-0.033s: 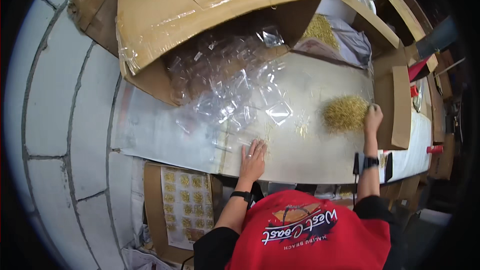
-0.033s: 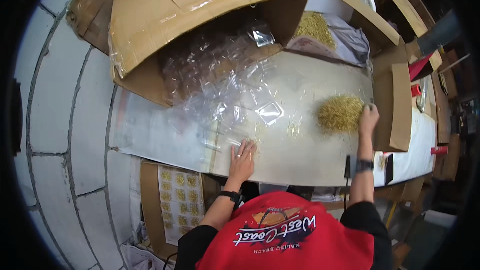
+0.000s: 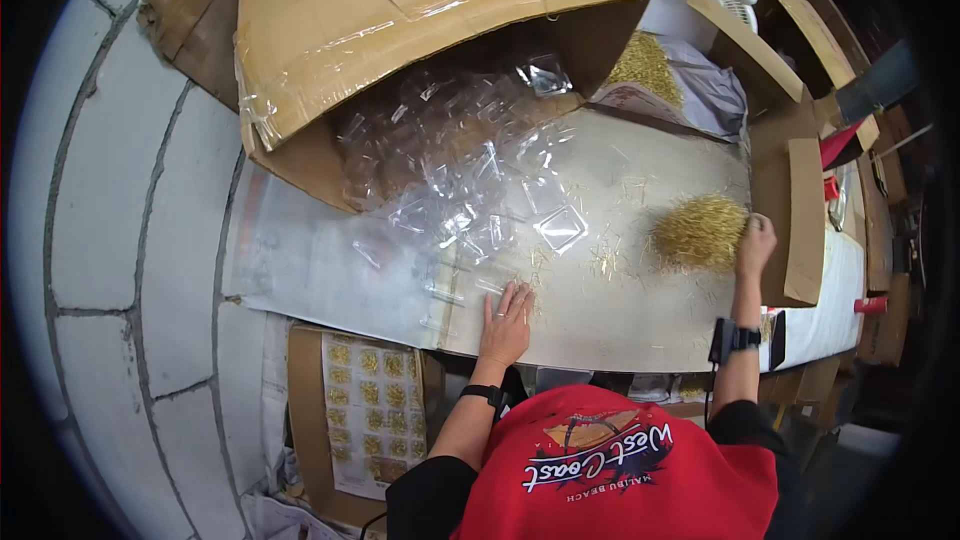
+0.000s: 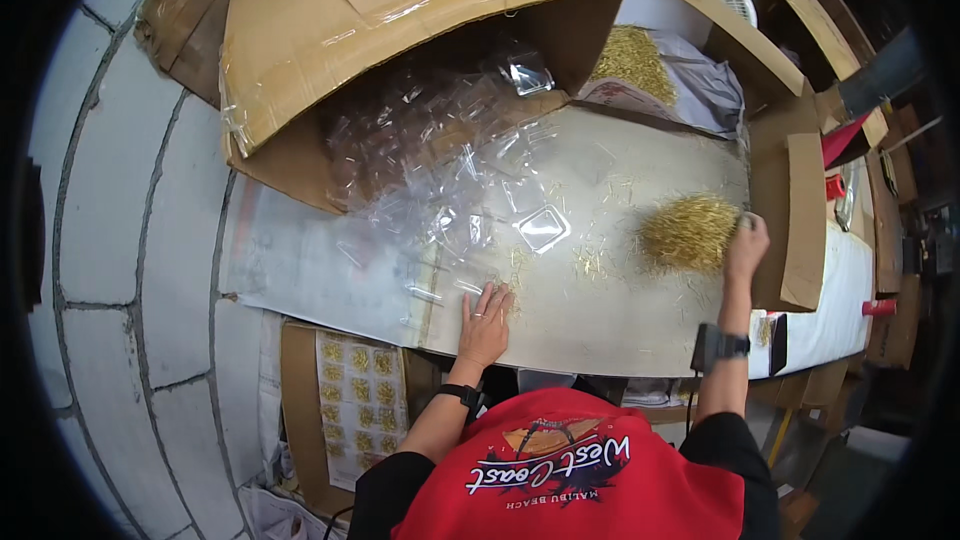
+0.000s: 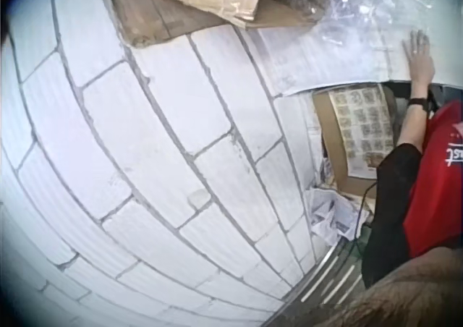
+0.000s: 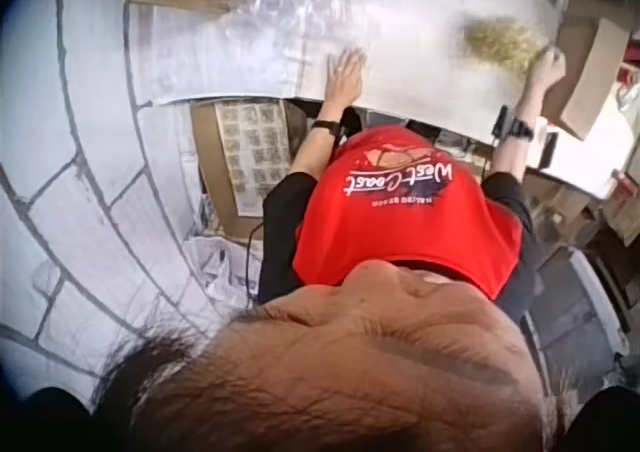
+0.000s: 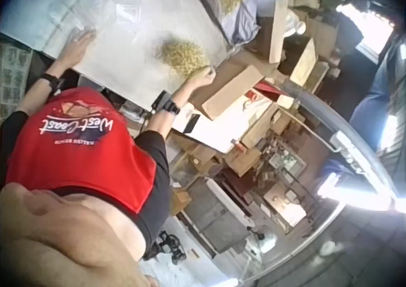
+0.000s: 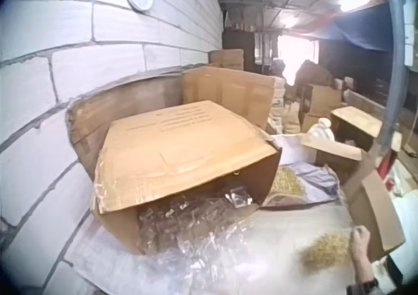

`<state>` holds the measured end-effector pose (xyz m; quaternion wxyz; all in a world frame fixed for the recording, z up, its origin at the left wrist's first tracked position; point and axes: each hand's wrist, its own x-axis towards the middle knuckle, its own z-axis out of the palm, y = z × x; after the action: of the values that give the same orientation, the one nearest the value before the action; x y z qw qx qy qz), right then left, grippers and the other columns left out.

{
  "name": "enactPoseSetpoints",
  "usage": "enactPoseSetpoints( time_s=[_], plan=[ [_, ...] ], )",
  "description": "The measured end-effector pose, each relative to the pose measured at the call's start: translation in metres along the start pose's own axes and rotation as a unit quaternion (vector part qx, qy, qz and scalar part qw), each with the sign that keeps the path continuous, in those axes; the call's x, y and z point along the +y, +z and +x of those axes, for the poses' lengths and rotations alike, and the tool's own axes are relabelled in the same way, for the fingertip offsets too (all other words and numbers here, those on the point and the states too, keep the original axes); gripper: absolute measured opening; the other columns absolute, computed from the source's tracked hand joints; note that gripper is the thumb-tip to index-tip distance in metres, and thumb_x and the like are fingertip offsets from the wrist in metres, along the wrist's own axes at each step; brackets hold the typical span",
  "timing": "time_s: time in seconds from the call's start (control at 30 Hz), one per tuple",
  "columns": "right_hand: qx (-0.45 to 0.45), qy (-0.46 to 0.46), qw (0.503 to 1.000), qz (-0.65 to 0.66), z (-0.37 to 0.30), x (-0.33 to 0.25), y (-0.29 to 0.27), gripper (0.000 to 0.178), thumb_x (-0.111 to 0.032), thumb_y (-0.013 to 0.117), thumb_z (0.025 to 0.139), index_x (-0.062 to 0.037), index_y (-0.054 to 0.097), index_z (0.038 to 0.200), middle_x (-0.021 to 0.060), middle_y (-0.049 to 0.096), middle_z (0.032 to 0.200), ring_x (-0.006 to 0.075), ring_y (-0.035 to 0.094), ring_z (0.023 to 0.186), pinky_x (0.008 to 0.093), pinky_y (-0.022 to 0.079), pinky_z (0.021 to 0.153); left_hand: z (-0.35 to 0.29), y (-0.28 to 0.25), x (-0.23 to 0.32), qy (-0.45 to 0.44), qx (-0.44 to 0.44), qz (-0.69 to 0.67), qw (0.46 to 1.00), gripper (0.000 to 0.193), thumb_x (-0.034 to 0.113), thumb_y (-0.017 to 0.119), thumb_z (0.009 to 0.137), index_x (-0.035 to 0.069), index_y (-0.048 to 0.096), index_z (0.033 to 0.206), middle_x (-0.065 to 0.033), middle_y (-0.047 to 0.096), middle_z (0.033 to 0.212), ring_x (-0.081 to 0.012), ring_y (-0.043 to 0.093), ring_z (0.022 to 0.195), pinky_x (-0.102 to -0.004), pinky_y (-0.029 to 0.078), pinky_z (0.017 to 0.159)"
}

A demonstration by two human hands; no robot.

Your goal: The person scoops loose yellow strands from a table into small clear plastic bags using a small scoop. They then place the filled bags into a cardboard box containing other pre-filled bags. The person repeats this process multiple times, filling several bags and arranging them in the box.

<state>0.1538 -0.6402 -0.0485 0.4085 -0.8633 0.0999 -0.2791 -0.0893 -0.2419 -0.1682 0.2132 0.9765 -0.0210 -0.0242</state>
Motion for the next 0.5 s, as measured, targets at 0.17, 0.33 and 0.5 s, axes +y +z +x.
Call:
enactPoseSetpoints(
  time_s=[0.17, 0.33, 0.5],
  plan=[
    [-0.084, 0.155, 0.979, 0.1, 0.023, 0.178, -0.083, 0.018, -0.013, 0.052, 0.088, 0.0007, 0.063, 0.092, 0.0043, 0.061, 0.086, 0.0127, 0.056, 0.076, 0.0277, 0.047, 0.066, -0.001, 0.005, 0.01, 0.028, -0.014, -0.01, 0.999, 0.052, 0.014, 0.049, 0.08, 0.013, 0.047, 0.132, 0.0002, 0.033, 0.145, -0.0211, 0.02, 0.139, -0.0556, 0.015, 0.11],
    [-0.088, 0.322, 0.863, 0.379, 0.008, 0.071, -0.033, 0.026, -0.018, 0.05, 0.092, 0.0, 0.059, 0.108, 0.0101, 0.063, 0.1, 0.0196, 0.062, 0.083, 0.0323, 0.052, 0.074, 0.002, -0.002, 0.003, 0.007, -0.008, 0.012, 1.0, 0.055, 0.013, 0.051, 0.078, 0.014, 0.046, 0.133, -0.0003, 0.033, 0.145, -0.0211, 0.021, 0.138, -0.0551, 0.013, 0.111],
    [-0.181, 0.14, 0.929, 0.291, -0.035, -0.028, -0.052, 0.029, -0.014, 0.052, 0.089, 0.0001, 0.057, 0.114, 0.0104, 0.064, 0.107, 0.0229, 0.06, 0.097, 0.0361, 0.048, 0.088, 0.002, -0.001, 0.002, -0.002, -0.02, 0.004, 1.0, 0.055, 0.015, 0.05, 0.08, 0.015, 0.044, 0.134, 0.0006, 0.031, 0.146, -0.0196, 0.019, 0.139, -0.0557, 0.014, 0.11]
  ],
)
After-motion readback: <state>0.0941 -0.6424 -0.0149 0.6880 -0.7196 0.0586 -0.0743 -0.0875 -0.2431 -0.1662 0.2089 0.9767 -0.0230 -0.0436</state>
